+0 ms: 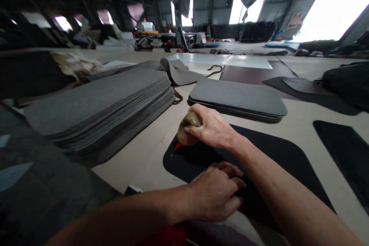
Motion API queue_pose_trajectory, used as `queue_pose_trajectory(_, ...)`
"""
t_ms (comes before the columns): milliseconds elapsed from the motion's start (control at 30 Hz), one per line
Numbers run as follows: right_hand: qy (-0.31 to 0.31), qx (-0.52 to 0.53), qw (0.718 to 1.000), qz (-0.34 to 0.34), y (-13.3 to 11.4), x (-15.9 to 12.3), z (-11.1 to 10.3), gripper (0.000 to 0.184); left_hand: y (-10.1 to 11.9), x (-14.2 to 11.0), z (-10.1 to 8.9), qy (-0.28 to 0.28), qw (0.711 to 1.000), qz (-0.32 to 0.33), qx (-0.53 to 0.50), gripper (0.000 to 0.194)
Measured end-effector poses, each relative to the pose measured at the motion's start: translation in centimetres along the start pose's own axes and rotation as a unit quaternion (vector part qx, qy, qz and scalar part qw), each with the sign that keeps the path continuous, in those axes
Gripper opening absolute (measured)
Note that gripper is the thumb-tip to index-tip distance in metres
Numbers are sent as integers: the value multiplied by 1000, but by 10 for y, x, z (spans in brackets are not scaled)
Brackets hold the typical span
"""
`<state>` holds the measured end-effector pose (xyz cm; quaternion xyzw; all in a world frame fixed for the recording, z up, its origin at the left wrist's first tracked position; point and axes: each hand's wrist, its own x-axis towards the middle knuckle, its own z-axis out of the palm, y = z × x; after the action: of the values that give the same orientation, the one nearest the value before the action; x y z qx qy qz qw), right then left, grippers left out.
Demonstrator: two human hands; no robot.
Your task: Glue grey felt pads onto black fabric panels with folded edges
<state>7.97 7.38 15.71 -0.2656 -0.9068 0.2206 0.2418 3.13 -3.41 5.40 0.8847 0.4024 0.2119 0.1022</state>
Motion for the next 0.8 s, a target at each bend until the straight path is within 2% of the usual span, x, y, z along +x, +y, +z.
queue_pose_trajectory(67, -5, -15, 1000, -11, -2, 1, -1, 26, 0, 0, 0, 7, 1000, -2, 1, 31)
queue_pose_trajectory(200, 25, -68, 997, -29, -4, 2, -1, 25, 0, -1, 2, 6, 1000, -7, -3, 31)
queue_pose_trajectory(367, 20, -67, 997, -19, -4, 3, -1, 25, -2, 0, 7, 17, 1000, -5, -8, 30)
queue_pose_trajectory(600, 64, -124, 990, -14, 13, 12, -4, 29, 0, 0, 2, -5, 1000, -14, -10, 31)
queue_pose_trajectory(800, 61, -74, 995, 31, 22, 16, -9, 28, 3, 0, -2, -11, 1000, -22, -13, 32)
